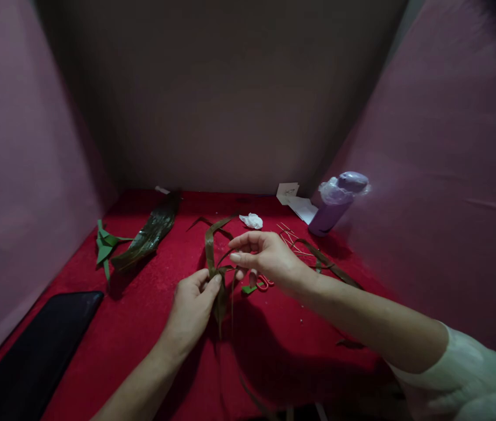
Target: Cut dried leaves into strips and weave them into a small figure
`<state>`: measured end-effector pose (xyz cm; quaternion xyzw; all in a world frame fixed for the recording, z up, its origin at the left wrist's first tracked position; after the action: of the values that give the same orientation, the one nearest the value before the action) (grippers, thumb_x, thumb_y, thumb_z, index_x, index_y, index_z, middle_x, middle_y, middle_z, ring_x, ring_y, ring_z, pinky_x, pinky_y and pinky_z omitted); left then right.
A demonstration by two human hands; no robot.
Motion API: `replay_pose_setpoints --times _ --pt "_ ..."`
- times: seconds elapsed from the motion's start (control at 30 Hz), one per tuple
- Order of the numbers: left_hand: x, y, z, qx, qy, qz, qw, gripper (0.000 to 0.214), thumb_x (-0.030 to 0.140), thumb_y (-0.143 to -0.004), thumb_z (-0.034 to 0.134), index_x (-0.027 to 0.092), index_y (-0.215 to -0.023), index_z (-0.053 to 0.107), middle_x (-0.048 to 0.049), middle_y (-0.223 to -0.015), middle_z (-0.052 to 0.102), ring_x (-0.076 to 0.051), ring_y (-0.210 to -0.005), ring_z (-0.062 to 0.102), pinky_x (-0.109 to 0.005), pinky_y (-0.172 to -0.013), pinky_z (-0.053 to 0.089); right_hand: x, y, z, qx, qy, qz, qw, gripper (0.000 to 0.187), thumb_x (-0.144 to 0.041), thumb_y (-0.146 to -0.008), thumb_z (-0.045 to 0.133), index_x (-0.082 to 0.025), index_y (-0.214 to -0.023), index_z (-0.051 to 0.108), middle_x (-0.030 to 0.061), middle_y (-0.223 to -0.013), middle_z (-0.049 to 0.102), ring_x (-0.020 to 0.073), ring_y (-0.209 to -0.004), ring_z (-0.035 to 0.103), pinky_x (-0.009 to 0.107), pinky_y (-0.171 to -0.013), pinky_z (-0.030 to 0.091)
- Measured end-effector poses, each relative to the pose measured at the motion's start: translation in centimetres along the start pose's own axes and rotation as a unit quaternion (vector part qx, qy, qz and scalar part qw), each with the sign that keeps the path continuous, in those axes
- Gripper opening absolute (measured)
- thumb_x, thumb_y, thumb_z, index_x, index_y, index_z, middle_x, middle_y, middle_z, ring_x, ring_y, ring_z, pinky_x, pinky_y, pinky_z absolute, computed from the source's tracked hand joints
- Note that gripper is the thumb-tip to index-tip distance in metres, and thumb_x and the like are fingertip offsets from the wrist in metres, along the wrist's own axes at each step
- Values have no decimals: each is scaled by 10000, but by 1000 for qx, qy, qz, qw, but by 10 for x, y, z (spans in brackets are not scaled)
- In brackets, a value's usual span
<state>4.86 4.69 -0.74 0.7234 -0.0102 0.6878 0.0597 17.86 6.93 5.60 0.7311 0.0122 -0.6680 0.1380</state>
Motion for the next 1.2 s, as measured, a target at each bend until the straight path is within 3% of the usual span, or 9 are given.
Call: replay_pose_setpoints --times 0.17,0.33,0.5,0.67,0.77,1.0,1.2 --pt "6 2 4 -18 10 13 1000 237 317 -758 587 155 -911 669 -5 -676 635 -117 -586 517 -192 -512 383 1 -1 2 25 -43 -67 996 180 -115 -686 655 -138 -830 549 -41 -564 564 91 -415 558 177 -325 411" --pt "6 4 11 -50 62 -37 996 214 328 -768 572 152 -877 625 3 -643 612 -112 -544 508 -207 -512 394 1 2 3 64 -53 -150 985 179 -141 -677 663 -144 -830 570 -71 -531 509 70 -415 520 188 -389 415" --pt "8 5 15 -64 114 -51 990 173 288 -772 568 151 -872 600 10 -662 600 -109 -568 515 -212 -538 405 2 4 3 97 -2 -214 972 158 -161 -716 644 -172 -865 592 -61 -573 496 75 -489 508 208 -471 430" --pt "11 5 17 -80 116 -27 990 193 218 -769 561 130 -930 620 -3 -714 618 -124 -659 537 -223 -624 427 1 5 6 120 111 -274 948 158 -162 -755 611 -198 -908 590 -54 -599 490 78 -529 466 209 -501 399" --pt "11 5 17 -85 118 -15 989 206 183 -767 546 126 -945 633 -21 -753 640 -145 -709 554 -250 -682 442 -1 5 8 125 172 -295 932 148 -140 -761 598 -196 -897 586 -47 -619 503 79 -548 459 211 -524 390" --pt "4 4 19 -96 153 -49 982 248 217 -776 532 136 -986 636 -39 -769 659 -150 -660 565 -268 -656 445 -5 6 8 128 245 -306 911 178 -145 -770 598 -194 -940 574 -42 -639 509 88 -582 469 220 -562 382" --pt "9 4 16 -82 83 -6 993 209 201 -742 564 144 -907 677 -29 -761 665 -156 -690 563 -243 -647 430 -7 8 9 135 299 -313 891 207 -151 -786 578 -181 -991 561 -14 -684 551 107 -612 484 233 -587 385"
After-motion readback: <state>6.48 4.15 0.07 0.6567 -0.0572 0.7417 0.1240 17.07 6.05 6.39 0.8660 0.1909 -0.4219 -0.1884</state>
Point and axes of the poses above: each hand's wrist, its own y-axis away from the middle knuckle, its own z-axis out of the palm, x = y × z, the point moved 6 cm from there along -y, towards the middle knuckle
